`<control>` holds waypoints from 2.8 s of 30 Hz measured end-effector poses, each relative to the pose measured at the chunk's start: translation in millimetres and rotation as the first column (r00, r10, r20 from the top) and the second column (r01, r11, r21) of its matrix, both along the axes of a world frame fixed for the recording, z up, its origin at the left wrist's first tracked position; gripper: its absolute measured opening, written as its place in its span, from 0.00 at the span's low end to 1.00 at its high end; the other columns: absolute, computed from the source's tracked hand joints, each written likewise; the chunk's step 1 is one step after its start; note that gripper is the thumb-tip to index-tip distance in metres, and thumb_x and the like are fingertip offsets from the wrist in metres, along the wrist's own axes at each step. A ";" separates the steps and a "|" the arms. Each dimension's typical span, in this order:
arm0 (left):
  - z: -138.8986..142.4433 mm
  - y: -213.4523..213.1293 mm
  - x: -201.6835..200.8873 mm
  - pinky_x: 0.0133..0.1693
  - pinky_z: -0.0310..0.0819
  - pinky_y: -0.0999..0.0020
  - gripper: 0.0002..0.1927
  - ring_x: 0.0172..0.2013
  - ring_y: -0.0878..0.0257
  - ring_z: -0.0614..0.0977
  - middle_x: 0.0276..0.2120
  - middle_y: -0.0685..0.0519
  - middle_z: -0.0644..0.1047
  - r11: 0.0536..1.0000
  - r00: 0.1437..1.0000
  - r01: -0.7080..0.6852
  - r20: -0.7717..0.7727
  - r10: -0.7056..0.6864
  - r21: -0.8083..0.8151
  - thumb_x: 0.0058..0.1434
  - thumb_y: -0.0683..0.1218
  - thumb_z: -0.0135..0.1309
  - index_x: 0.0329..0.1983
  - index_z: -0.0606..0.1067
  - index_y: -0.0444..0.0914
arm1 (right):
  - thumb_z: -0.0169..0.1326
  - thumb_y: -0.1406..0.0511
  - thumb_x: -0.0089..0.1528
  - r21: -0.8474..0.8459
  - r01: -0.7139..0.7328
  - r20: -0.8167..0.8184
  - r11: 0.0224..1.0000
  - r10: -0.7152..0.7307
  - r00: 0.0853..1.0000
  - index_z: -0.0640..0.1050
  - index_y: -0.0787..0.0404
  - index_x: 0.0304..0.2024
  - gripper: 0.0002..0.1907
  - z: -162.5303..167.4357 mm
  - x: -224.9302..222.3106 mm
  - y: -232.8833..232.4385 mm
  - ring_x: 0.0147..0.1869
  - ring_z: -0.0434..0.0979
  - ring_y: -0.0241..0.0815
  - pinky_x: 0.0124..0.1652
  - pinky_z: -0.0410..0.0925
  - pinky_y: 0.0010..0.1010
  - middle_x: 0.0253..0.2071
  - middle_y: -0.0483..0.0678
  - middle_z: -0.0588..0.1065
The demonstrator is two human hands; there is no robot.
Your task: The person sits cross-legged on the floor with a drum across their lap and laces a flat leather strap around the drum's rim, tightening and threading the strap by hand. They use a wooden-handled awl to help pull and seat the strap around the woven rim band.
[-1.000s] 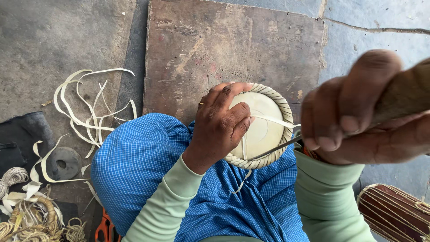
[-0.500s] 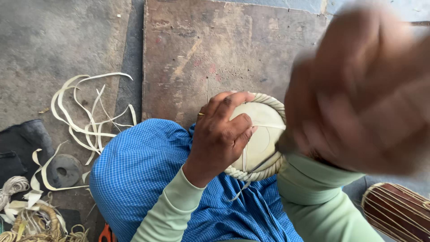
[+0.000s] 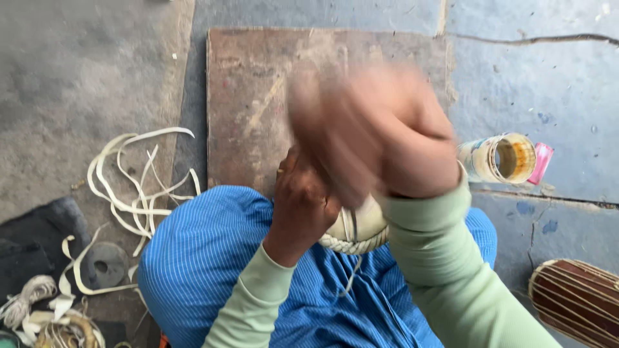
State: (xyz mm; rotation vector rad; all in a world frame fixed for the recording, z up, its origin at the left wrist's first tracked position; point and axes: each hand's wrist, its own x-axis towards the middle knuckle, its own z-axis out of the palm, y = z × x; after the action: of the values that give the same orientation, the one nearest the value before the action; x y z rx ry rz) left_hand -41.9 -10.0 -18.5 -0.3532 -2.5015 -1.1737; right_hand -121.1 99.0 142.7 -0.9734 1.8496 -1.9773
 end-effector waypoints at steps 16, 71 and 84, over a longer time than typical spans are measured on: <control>12.9 -11.2 14.2 0.61 0.63 0.50 0.28 0.63 0.41 0.67 0.62 0.39 0.66 0.967 0.987 0.061 -0.157 -0.023 0.245 0.58 0.50 0.62 0.59 0.69 0.37 | 0.48 0.63 0.73 0.014 0.445 0.043 0.896 -0.445 0.895 0.72 0.66 0.51 0.12 -42.9 45.7 45.5 0.49 0.77 0.37 0.49 0.73 0.29 0.46 0.46 0.72; -71.6 31.6 123.3 0.28 0.73 0.76 0.04 0.26 0.73 0.77 0.27 0.56 0.82 0.846 0.892 -0.286 0.447 0.064 0.450 0.60 0.40 0.62 0.38 0.82 0.35 | 0.61 0.60 0.62 0.578 0.355 -0.011 0.735 -0.428 0.904 0.84 0.61 0.36 0.11 -178.3 190.7 130.5 0.29 0.70 0.36 0.29 0.65 0.30 0.30 0.45 0.75; -67.7 40.1 120.2 0.30 0.77 0.75 0.05 0.28 0.72 0.81 0.29 0.55 0.82 0.880 0.901 -0.214 0.434 0.009 0.425 0.61 0.41 0.63 0.39 0.82 0.35 | 0.61 0.66 0.60 0.499 0.458 -0.054 0.736 -0.501 0.864 0.80 0.60 0.48 0.14 -167.2 193.8 112.0 0.28 0.70 0.38 0.30 0.67 0.30 0.28 0.48 0.72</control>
State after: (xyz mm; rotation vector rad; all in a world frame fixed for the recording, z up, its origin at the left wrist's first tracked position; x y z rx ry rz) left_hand 78.3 30.1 -86.2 0.2012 -2.4086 -1.9062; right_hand 72.7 211.0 -24.5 -0.2587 2.5687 -1.5692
